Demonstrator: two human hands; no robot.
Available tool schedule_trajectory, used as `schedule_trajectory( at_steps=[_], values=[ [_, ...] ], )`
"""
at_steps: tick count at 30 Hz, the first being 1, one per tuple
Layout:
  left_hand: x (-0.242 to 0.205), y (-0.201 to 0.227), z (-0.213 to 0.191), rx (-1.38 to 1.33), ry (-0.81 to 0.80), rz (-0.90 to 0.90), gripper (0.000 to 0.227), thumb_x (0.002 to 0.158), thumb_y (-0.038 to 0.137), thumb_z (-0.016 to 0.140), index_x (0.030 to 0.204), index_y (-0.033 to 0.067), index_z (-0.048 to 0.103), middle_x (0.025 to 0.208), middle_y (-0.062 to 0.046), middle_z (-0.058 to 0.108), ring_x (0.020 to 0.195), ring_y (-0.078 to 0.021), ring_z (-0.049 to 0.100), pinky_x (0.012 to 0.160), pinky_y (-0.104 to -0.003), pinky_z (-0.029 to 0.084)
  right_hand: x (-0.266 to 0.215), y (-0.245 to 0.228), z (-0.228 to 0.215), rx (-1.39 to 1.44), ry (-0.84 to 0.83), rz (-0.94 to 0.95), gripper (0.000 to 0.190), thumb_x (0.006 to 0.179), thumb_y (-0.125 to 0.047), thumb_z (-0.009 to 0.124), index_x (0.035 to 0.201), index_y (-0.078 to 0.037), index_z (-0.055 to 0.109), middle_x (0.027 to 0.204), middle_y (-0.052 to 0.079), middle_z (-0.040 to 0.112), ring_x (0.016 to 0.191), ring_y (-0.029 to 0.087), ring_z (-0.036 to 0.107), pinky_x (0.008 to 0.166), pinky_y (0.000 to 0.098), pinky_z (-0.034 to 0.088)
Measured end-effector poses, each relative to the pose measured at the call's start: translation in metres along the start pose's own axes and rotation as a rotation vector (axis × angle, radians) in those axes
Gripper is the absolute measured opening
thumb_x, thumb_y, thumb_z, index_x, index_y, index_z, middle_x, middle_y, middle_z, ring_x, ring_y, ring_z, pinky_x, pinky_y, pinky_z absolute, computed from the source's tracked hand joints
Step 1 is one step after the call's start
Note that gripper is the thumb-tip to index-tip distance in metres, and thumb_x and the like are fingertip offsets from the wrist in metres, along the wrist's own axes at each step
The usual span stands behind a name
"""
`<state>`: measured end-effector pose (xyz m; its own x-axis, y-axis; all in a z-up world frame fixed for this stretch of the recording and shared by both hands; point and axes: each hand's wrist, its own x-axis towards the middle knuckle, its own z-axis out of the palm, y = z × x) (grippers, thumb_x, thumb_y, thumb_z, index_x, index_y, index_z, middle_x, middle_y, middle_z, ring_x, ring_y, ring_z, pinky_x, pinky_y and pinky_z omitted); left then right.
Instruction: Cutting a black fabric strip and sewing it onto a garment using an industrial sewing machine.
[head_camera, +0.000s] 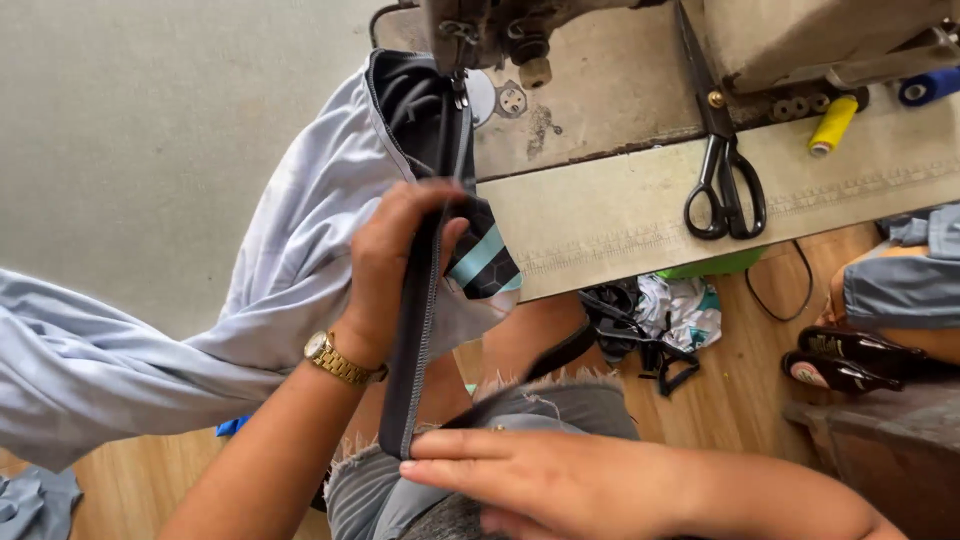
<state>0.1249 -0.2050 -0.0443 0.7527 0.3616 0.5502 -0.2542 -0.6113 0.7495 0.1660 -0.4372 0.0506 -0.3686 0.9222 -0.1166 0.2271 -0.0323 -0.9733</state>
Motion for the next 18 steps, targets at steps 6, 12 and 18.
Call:
schedule_trajectory(
  at_steps=[6,12,18],
  values=[
    [-0.01,0.032,-0.042,0.066,-0.245,0.005,0.033,0.115,0.006,0.047,0.145,-0.0052,0.057,0.129,-0.024,0.068,0.116,-0.0396,0.069,0.103,-0.047,0.053,0.031,0.103,-0.033,-0.734,0.86,-0.016,0.056,0.092,-0.035,0.089,0.127,-0.002,0.061,0.13,0.019,0.059,0.111,0.037,0.061,0.099,0.0498,0.054],
    [-0.102,0.007,-0.232,0.928,-0.48,-1.009,0.106,0.058,0.03,0.083,0.157,0.0455,0.048,0.185,-0.014,0.007,0.166,-0.0532,-0.004,0.129,-0.067,-0.003,0.041,0.105,-0.033,-0.899,0.853,-0.087,0.015,0.103,-0.017,0.077,0.101,-0.004,0.07,0.125,0.02,0.065,0.123,0.041,0.061,0.107,0.0556,0.051],
    [-0.223,-0.098,-0.344,0.932,-0.308,-0.735,0.06,0.059,-0.015,0.066,0.114,0.0038,0.082,0.104,-0.02,0.071,0.111,-0.0394,0.065,0.107,-0.042,0.046,0.042,0.108,-0.026,-0.87,0.9,-0.134,0.001,0.1,0.0,0.071,0.099,0.001,0.071,0.12,0.02,0.068,0.119,0.042,0.065,0.117,0.0632,0.051]
  ],
)
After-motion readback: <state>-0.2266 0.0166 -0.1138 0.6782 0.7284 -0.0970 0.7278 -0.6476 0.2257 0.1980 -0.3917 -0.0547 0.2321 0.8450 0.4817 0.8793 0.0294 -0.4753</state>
